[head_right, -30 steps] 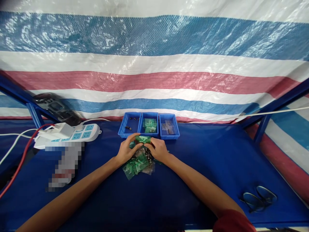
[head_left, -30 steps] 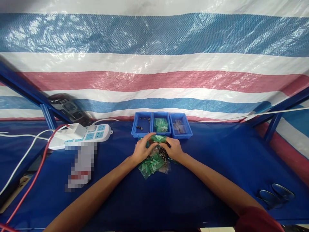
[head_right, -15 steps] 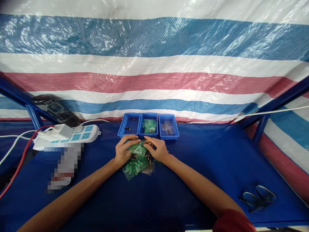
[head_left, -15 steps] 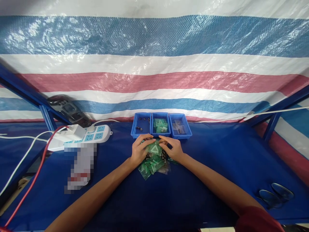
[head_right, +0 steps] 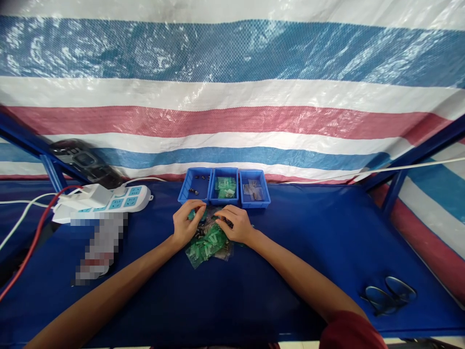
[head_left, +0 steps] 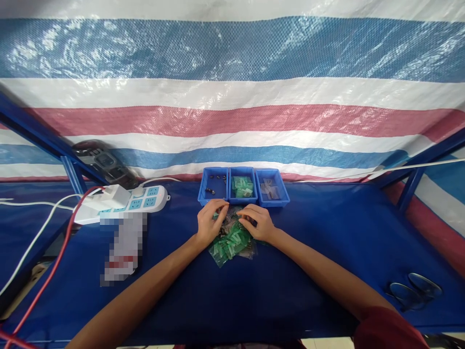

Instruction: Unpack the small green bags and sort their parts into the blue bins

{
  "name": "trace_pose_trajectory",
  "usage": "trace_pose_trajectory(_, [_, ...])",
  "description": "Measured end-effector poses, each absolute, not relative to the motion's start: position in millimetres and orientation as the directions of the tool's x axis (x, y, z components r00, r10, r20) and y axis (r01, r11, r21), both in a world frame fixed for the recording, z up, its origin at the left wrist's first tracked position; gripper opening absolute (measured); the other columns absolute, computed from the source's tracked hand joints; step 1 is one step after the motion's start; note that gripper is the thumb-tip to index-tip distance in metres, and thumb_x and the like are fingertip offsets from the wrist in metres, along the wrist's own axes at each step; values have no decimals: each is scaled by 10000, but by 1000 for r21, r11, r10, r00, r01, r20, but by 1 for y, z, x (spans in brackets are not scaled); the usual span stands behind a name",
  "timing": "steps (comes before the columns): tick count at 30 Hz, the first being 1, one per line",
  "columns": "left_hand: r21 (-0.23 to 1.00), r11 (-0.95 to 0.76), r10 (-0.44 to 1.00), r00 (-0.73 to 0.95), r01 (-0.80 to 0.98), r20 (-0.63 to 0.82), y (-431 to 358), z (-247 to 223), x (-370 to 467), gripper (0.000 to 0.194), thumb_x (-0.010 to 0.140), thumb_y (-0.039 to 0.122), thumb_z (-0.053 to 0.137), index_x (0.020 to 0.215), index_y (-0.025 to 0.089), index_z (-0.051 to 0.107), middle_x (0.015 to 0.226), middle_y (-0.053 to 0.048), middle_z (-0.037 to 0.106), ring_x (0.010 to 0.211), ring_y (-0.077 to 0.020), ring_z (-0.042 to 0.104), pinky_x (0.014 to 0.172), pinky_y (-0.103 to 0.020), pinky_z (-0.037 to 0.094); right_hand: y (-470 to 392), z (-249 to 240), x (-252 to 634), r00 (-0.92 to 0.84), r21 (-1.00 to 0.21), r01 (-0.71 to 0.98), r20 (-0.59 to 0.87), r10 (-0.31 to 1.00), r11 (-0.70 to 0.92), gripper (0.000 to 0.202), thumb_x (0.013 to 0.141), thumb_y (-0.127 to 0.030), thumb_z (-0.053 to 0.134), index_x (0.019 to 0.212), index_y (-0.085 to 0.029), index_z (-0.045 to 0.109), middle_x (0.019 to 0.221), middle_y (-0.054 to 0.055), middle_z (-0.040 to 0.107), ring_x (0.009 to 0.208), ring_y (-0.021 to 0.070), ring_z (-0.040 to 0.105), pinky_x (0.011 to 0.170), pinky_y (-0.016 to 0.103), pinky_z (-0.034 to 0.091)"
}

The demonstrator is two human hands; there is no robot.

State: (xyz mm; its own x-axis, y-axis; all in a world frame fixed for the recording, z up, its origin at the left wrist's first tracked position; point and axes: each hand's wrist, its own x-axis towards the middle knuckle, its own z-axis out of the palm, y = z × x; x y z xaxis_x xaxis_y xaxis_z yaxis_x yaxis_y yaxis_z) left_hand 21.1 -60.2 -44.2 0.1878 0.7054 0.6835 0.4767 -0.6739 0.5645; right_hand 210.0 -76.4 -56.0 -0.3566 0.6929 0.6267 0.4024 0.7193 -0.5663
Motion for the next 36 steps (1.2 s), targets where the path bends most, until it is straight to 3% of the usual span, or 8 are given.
trace_pose_trajectory(6, [588,-652,731,190,478,656,-61,-44,22,101,855,185,541,915,178,622,871,-37,639,695,-115,593,648,-236,487,-77,-29,212,-350,-526,449,640,684,722,244,927,-276,416,917,-151,626,774,85,636,658,155,578,637,287,499])
trace_pose_trajectory(10, [584,-653,730,196,482,655,-61,-44,22,103,860,197,535,916,183,620,874,-35,639,644,-102,585,623,-229,482,-84,1,220,-618,-446,511,403,675,734,225,892,-176,454,1068,-160,593,928,83,628,835,173,587,742,289,492])
trace_pose_trajectory(14, [592,-648,736,192,480,650,-61,-44,22,112,868,222,520,902,182,619,867,-38,641,619,-102,577,615,-233,481,-99,10,220,-830,-285,515,70,553,809,544,729,-176,669,1245,-163,500,1158,116,553,1056,258,509,884,373,449])
trace_pose_trajectory(18, [606,-641,742,177,471,646,-61,-43,22,100,861,203,530,896,184,622,864,-28,636,592,-88,559,609,-225,468,-101,4,214,-830,-207,549,-18,558,810,326,787,-123,600,1112,-138,596,1034,112,614,977,257,535,875,400,438])
trace_pose_trajectory(21, [630,-623,759,161,464,631,-61,-44,22,98,858,201,536,903,185,621,849,-22,632,568,-80,545,597,-221,460,-93,5,215,-825,-287,538,13,565,793,190,860,-134,538,1021,-120,638,940,99,642,937,225,566,866,355,441])
trace_pose_trajectory(26, [663,-584,794,160,468,587,-60,-46,20,130,868,252,526,923,183,622,804,-21,629,555,-89,548,587,-224,459,-73,21,226,-785,-497,490,105,610,716,192,919,-242,498,979,-169,665,972,62,614,813,151,601,736,260,475])
trace_pose_trajectory(32, [672,-588,791,150,450,593,-59,-47,20,131,870,249,525,917,183,628,828,-26,640,558,-89,561,588,-225,464,-33,24,232,-415,-499,622,443,794,603,188,914,-268,504,990,-182,653,927,50,650,796,172,611,724,286,469])
trace_pose_trajectory(36, [665,-593,787,151,454,598,-60,-46,21,135,873,253,520,906,180,629,819,-27,642,560,-89,564,593,-224,471,-8,12,228,-443,-379,709,417,794,595,177,906,-205,501,1013,-184,641,962,52,662,859,187,610,759,288,459])
